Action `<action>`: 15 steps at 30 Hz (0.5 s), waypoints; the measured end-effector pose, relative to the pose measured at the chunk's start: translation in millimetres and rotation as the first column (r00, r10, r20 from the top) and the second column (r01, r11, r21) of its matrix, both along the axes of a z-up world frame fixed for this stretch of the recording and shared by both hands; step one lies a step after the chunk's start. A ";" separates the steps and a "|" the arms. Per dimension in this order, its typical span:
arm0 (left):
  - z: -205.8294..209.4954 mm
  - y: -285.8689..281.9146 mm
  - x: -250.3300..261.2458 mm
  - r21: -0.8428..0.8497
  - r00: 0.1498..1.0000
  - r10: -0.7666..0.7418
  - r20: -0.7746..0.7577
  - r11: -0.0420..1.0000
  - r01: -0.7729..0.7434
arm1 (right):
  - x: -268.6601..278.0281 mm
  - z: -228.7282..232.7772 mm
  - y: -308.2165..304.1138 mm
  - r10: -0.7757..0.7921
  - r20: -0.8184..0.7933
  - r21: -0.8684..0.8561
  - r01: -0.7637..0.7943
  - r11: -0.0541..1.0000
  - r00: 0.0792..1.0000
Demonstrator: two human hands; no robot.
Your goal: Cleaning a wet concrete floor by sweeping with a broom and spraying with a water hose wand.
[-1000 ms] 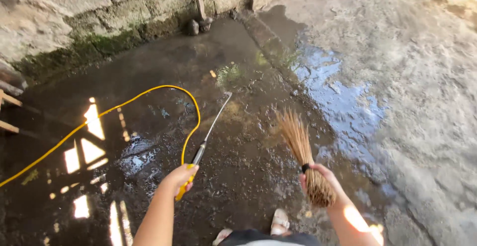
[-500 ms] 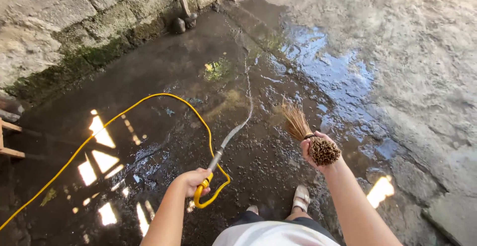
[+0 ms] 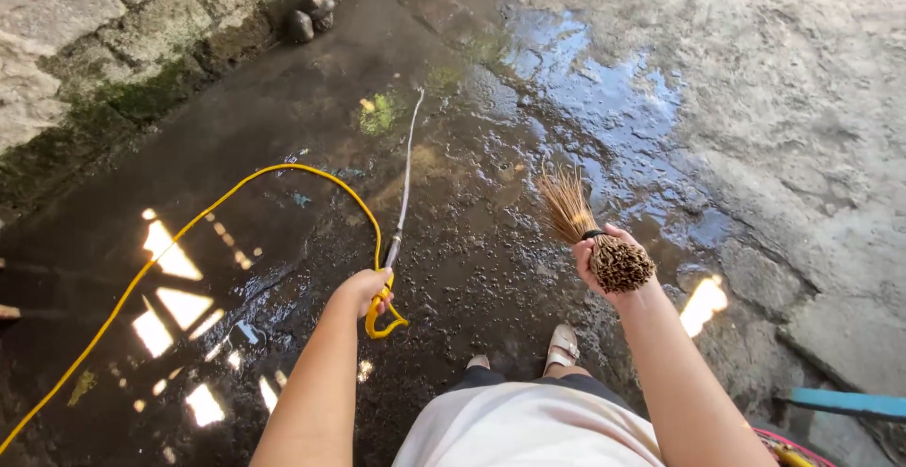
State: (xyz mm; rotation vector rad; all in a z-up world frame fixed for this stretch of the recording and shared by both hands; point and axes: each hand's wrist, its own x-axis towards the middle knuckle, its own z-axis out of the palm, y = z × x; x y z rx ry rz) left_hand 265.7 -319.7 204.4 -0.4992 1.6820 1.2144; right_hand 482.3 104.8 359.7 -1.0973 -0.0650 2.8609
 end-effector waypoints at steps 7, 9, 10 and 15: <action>-5.0 8.7 6.3 -0.205 0.986 -0.098 -0.138 0.976 0.069 | 40.2 -0.4 4.0 -0.040 -0.063 -0.040 0.037 0.998 0.997; -2.5 10.1 10.0 -0.295 0.985 -0.137 -0.101 0.950 0.102 | 53.2 -9.5 6.7 -0.047 -0.068 -0.047 0.044 0.998 0.997; -7.2 12.7 11.2 -0.297 0.983 -0.155 -0.095 0.947 0.120 | 61.2 -11.9 8.6 -0.065 -0.062 -0.049 0.062 0.997 0.996; -27.5 29.0 22.4 -0.343 0.852 -0.519 0.076 0.788 0.511 | 101.4 -22.5 11.5 -0.119 -0.051 -0.047 0.117 0.992 0.992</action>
